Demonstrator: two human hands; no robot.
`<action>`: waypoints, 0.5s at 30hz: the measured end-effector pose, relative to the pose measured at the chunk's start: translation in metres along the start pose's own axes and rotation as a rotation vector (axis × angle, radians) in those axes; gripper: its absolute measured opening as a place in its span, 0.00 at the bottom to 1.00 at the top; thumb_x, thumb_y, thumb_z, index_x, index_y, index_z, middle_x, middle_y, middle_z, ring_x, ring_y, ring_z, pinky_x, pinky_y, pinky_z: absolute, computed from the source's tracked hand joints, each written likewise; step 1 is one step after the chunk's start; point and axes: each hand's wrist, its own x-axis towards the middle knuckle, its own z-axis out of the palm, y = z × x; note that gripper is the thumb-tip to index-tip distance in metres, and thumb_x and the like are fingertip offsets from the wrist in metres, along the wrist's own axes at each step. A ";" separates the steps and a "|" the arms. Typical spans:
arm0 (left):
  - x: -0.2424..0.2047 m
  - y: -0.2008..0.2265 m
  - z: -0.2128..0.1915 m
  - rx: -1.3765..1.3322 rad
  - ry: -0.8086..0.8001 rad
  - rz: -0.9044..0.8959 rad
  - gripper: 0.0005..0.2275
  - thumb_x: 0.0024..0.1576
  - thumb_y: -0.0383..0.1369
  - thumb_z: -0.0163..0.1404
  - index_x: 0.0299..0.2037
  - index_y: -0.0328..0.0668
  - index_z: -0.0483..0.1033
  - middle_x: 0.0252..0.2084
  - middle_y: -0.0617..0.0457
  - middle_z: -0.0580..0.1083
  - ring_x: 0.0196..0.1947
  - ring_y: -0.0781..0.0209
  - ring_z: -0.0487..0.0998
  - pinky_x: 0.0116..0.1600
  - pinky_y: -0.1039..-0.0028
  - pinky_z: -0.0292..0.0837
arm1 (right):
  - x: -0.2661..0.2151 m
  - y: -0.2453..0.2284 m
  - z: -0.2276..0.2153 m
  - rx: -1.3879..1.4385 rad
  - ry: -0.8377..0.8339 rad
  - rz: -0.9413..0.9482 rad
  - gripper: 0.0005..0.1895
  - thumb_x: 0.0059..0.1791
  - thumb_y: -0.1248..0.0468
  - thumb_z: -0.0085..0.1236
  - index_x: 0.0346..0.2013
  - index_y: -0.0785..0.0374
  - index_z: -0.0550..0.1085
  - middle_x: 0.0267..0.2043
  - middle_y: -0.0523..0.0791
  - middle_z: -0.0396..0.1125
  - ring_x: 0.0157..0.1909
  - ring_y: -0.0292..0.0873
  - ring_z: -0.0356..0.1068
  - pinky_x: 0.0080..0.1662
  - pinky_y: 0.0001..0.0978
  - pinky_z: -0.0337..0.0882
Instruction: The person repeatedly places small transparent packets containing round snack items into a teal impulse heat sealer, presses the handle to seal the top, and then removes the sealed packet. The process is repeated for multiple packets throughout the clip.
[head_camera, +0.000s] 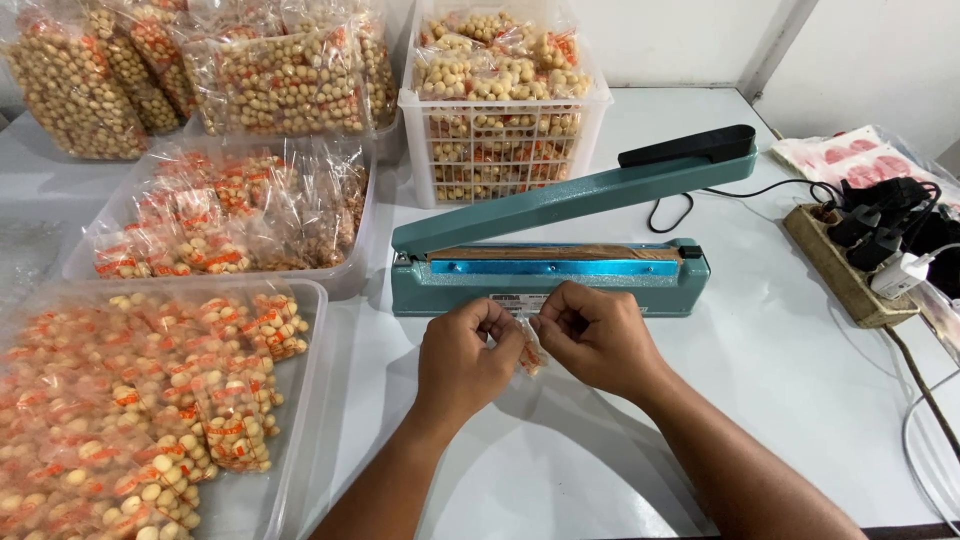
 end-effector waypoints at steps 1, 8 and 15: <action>0.000 -0.001 0.001 0.000 0.000 0.000 0.08 0.52 0.32 0.55 0.31 0.34 0.81 0.23 0.43 0.76 0.18 0.60 0.75 0.27 0.75 0.71 | 0.001 -0.002 0.000 0.000 -0.001 0.000 0.05 0.44 0.66 0.63 0.24 0.63 0.77 0.14 0.48 0.66 0.16 0.43 0.64 0.22 0.32 0.66; 0.001 -0.003 0.004 0.021 0.050 0.025 0.08 0.53 0.33 0.54 0.31 0.34 0.81 0.22 0.43 0.77 0.18 0.59 0.75 0.28 0.73 0.73 | 0.001 -0.001 0.002 0.037 0.013 0.028 0.05 0.44 0.66 0.64 0.24 0.64 0.78 0.13 0.48 0.67 0.16 0.43 0.65 0.22 0.32 0.65; -0.002 -0.001 0.004 0.092 0.094 0.091 0.09 0.55 0.34 0.53 0.31 0.36 0.81 0.23 0.42 0.77 0.19 0.54 0.78 0.28 0.72 0.75 | -0.003 0.000 0.004 0.025 0.046 0.021 0.06 0.45 0.66 0.62 0.24 0.64 0.77 0.13 0.48 0.66 0.15 0.43 0.64 0.21 0.32 0.65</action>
